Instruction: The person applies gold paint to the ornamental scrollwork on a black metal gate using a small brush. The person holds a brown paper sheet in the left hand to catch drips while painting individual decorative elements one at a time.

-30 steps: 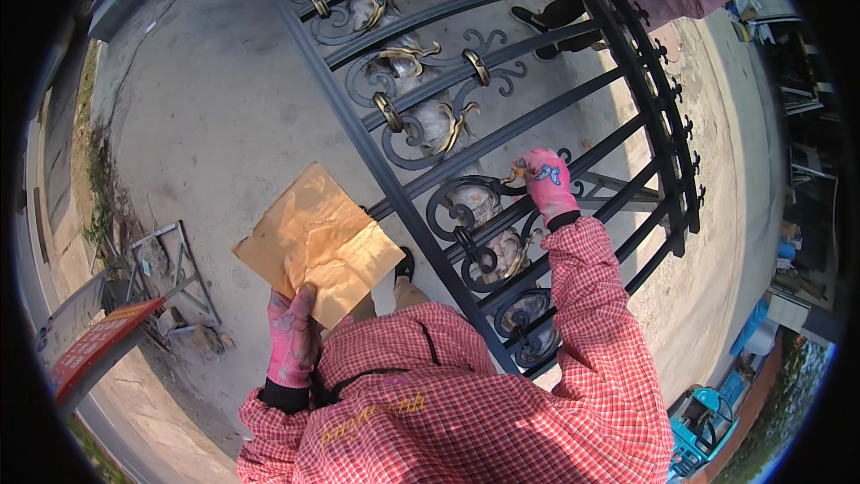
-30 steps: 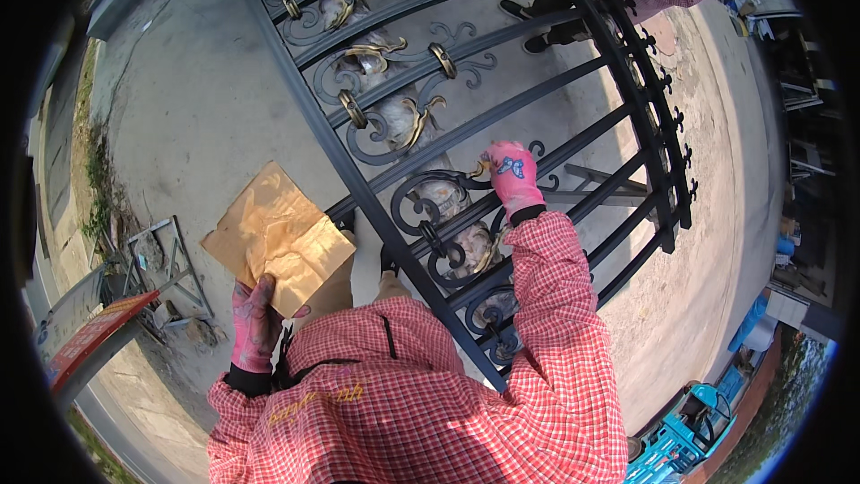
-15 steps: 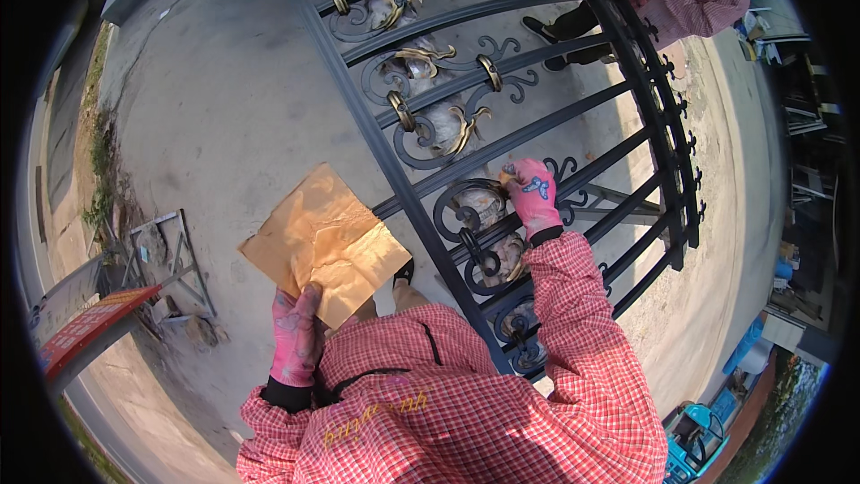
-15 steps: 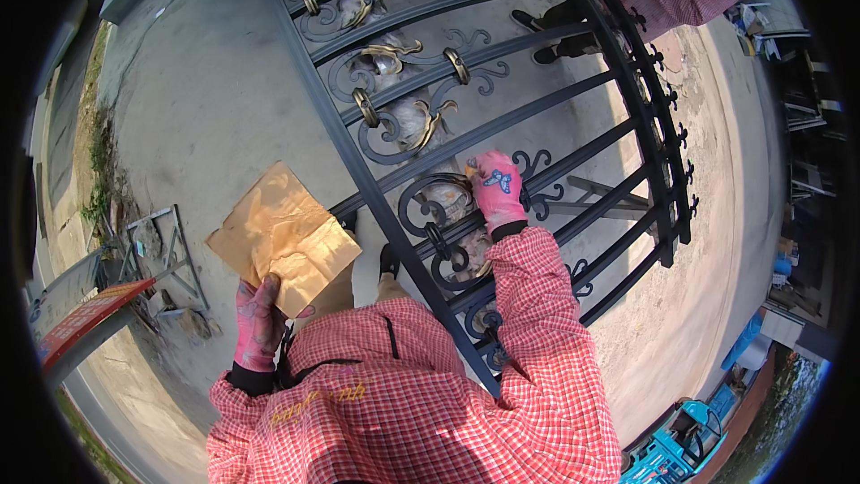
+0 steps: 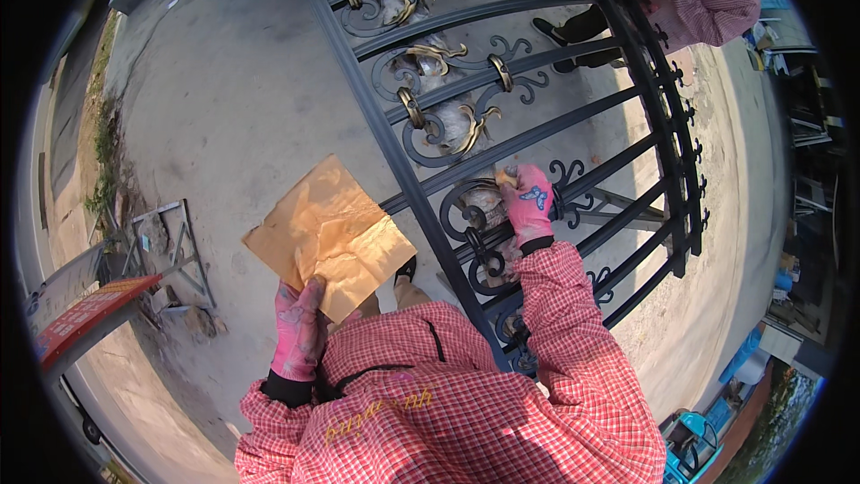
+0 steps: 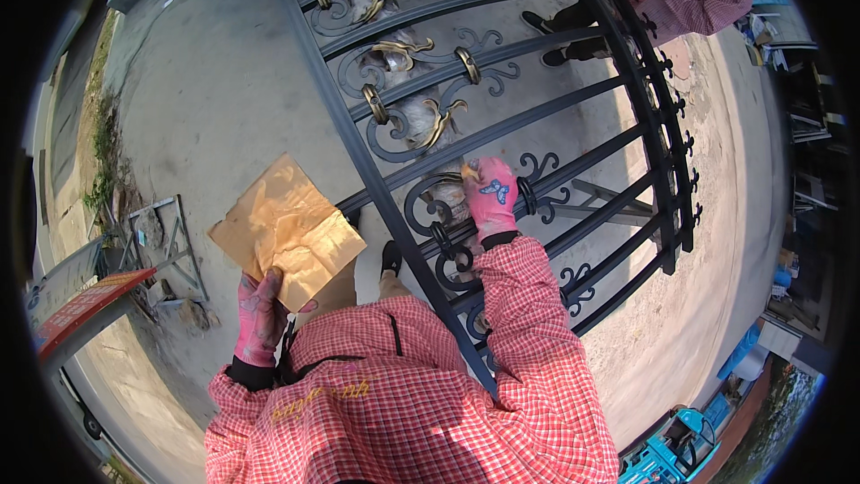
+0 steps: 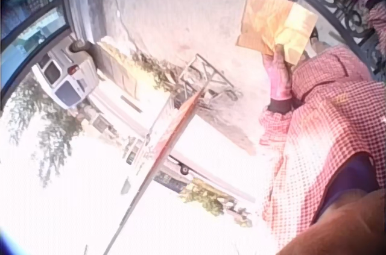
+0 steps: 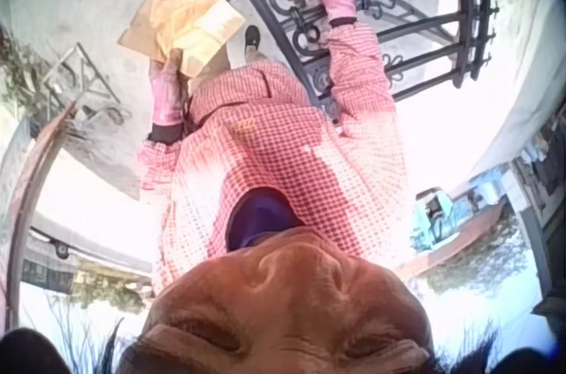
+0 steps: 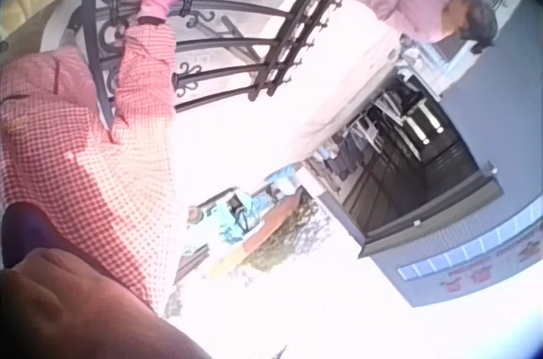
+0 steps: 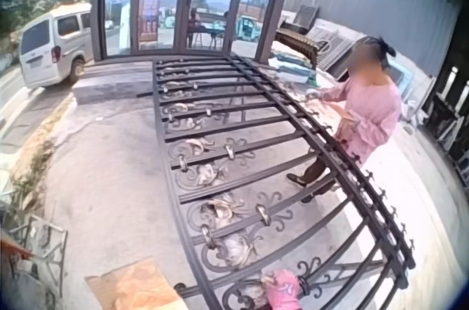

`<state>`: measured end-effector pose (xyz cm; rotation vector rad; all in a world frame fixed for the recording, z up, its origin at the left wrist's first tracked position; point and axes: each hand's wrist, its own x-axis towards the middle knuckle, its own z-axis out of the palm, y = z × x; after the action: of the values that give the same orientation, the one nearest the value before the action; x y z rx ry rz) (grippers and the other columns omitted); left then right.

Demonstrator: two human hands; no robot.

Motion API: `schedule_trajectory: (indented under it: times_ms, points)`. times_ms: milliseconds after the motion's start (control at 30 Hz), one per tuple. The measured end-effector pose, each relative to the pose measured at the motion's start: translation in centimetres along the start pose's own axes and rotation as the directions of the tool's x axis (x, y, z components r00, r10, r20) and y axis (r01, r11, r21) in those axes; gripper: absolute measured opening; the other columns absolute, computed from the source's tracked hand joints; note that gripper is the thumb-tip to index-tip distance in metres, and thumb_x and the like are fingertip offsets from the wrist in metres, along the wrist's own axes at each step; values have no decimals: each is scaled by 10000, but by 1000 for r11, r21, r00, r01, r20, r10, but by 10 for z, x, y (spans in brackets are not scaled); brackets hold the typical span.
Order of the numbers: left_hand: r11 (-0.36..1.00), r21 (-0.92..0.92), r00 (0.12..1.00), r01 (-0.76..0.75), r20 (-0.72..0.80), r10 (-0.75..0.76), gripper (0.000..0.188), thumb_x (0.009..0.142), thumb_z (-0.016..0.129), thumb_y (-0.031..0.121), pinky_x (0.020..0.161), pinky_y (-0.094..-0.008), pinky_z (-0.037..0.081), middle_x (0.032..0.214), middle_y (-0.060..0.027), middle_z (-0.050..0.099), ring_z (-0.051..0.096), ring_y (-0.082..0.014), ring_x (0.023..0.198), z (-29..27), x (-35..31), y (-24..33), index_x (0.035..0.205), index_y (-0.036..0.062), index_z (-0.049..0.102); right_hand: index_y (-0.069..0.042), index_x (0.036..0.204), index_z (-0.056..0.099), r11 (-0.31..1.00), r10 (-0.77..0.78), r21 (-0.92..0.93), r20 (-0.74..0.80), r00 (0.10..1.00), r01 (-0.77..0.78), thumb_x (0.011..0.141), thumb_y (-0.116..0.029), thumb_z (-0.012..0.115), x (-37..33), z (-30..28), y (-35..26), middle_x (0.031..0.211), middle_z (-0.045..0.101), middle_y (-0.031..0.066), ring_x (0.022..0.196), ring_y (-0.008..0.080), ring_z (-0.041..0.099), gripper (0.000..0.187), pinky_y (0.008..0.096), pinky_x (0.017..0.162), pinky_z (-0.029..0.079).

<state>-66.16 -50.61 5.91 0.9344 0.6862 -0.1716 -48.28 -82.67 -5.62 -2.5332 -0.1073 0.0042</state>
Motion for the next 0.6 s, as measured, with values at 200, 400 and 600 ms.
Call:
schedule_trajectory:
  times_ms: [200, 400, 600]
  points:
    - [1000, -19, 1000, 2, -8, -2, 557, 928, 537, 193, 631, -403, 610, 1267, -151, 480, 610, -289, 1023, -2, 3, -2, 1390, 74, 249, -43, 893, 635, 999, -20, -41, 82, 996, 24, 684, -106, 675, -9, 5, -15, 887, 621, 149, 876, 346, 587, 222, 403, 755, 479]
    - [1000, -13, 1000, 1, -20, -2, 558, 925, 540, 191, 634, -410, 611, 1274, -156, 473, 614, -293, 1009, 2, 1, 0, 1387, 73, 251, -28, 886, 643, 992, -69, -100, 105, 992, 79, 693, -109, 665, -10, 4, -21, 857, 625, 149, 809, 348, 598, 210, 399, 725, 487]
    - [1000, -10, 1000, 2, -25, -3, 568, 929, 542, 216, 637, -411, 611, 1278, -149, 472, 607, -292, 1030, -1, 1, -1, 1392, 80, 242, -24, 901, 641, 995, 98, -14, 46, 994, -97, 691, -112, 679, 2, -7, -17, 860, 623, 156, 831, 330, 613, 231, 371, 737, 484]
